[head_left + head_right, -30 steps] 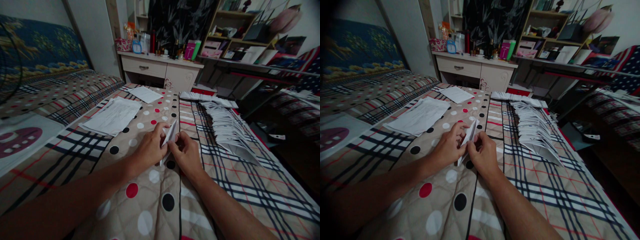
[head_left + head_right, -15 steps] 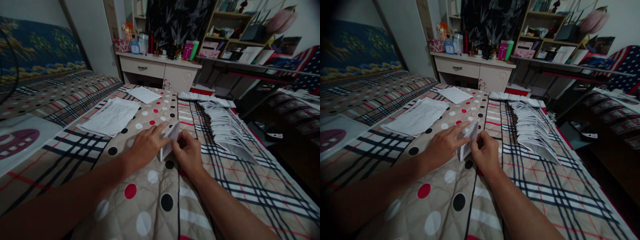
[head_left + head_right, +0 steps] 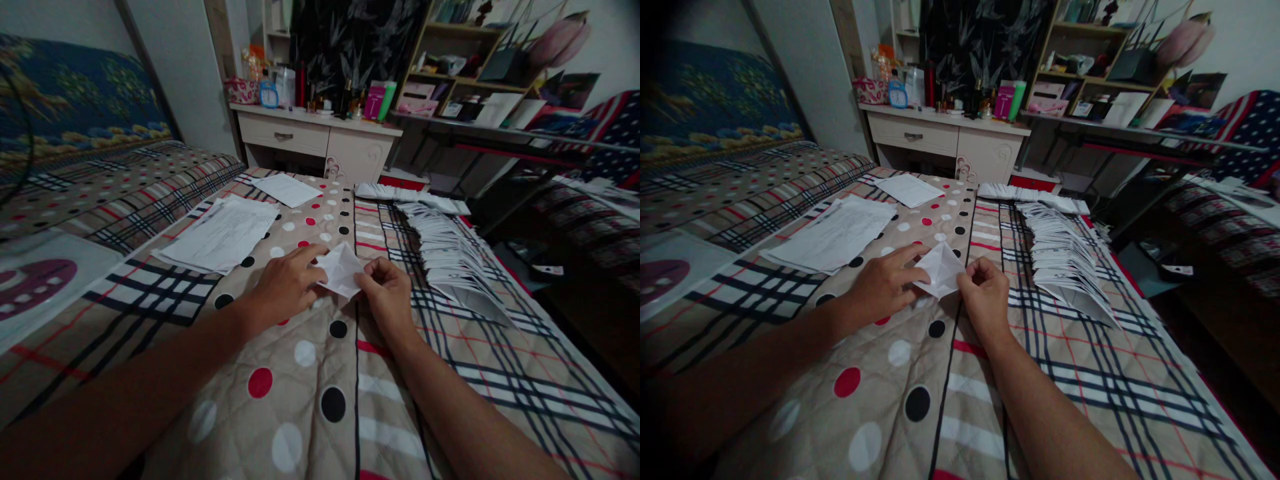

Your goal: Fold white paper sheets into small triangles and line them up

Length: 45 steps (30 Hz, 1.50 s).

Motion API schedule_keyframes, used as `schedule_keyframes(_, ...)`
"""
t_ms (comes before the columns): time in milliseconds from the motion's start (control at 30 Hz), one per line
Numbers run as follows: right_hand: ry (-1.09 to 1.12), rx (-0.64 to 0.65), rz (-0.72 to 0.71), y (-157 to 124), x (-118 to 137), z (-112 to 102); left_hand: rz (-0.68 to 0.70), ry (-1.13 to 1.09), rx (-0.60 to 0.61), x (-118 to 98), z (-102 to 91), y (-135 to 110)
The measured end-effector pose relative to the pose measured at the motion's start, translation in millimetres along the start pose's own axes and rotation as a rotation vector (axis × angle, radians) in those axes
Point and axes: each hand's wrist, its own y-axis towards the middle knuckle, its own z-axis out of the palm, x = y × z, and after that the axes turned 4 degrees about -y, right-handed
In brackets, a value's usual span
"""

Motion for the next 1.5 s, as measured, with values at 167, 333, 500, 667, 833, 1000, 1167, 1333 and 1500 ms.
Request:
schedule_keyframes(167, 0.001, 0.138, 0.000, -3, 2, -2, -0.166, -0.407, -0.128, 4, 12.9, 2)
schedule_keyframes(333, 0.128, 0.260, -0.002, -4, 3, 0, -0.414, -0.718, -0.061, 5, 19.2, 4)
schedule_keyframes(500, 0.203, 0.252, 0.069, -3, -4, 6, -0.445, -0.885, -0.114, 5, 21.8, 3)
schedule_keyframes(667, 0.225, 0.295, 0.134, -3, -7, 5, -0.452, -0.973, -0.014, -1, 15.8, 4)
schedule_keyframes(833, 0.208, 0.303, 0.142, -2, -7, 5, -0.371, -0.926, 0.042, -2, 19.3, 3)
schedule_keyframes(1000, 0.224, 0.309, 0.167, -2, -9, 5, -0.224, -0.453, -0.138, -5, 19.9, 0)
schedule_keyframes(1167, 0.201, 0.314, 0.158, -2, -6, 5, -0.008, -0.032, -0.219, -15, 8.3, 0)
schedule_keyframes(1333, 0.189, 0.334, 0.146, -3, -5, 5, 0.026, 0.045, -0.246, -14, 8.3, 0)
schedule_keyframes(1500, 0.145, 0.305, 0.119, -4, -5, 5, -0.009, -0.172, -0.332, -10, 14.4, 1)
